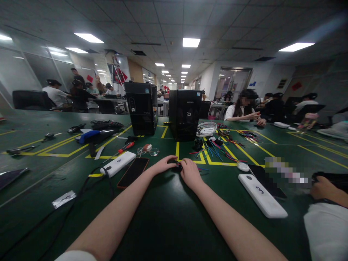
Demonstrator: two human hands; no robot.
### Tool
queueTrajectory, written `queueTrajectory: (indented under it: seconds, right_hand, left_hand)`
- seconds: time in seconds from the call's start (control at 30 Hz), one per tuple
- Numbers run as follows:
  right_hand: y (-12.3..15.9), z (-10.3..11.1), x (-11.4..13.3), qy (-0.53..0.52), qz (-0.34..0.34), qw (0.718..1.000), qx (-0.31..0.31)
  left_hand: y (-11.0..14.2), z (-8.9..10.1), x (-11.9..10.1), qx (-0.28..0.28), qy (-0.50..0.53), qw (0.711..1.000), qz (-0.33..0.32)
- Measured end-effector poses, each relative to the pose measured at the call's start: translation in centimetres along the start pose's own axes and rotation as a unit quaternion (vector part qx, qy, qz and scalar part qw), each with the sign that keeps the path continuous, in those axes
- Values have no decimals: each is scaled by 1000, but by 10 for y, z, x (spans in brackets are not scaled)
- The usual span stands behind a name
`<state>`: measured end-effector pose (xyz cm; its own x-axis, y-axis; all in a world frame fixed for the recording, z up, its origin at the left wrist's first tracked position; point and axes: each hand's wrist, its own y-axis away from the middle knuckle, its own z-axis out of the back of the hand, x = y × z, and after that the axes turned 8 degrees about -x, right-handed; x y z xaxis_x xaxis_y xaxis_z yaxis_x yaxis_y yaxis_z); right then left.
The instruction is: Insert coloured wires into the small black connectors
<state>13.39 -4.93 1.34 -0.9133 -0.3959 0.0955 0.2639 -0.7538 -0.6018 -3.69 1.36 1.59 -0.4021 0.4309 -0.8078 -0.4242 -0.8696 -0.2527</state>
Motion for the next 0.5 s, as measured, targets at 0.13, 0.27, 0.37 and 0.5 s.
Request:
queueTrajectory:
  seconds: [0.13,0.27,0.37,0.5]
  right_hand:
    - [0,-2,-4,-20,-6,1000,6]
    - [0,-2,0,-60,18,998,-22]
    - [1,-1,3,-85,32,995,-33]
    - [-1,-5,4,-102,24,994,-41]
  left_hand:
    - [1,-4,1,0,-86,995,-53]
    - [1,-12,5,-42,-116,989,-79]
    - [0,-13,7,-50,-116,988,-87]
    - [0,-12,5,-40,-120,989,-81]
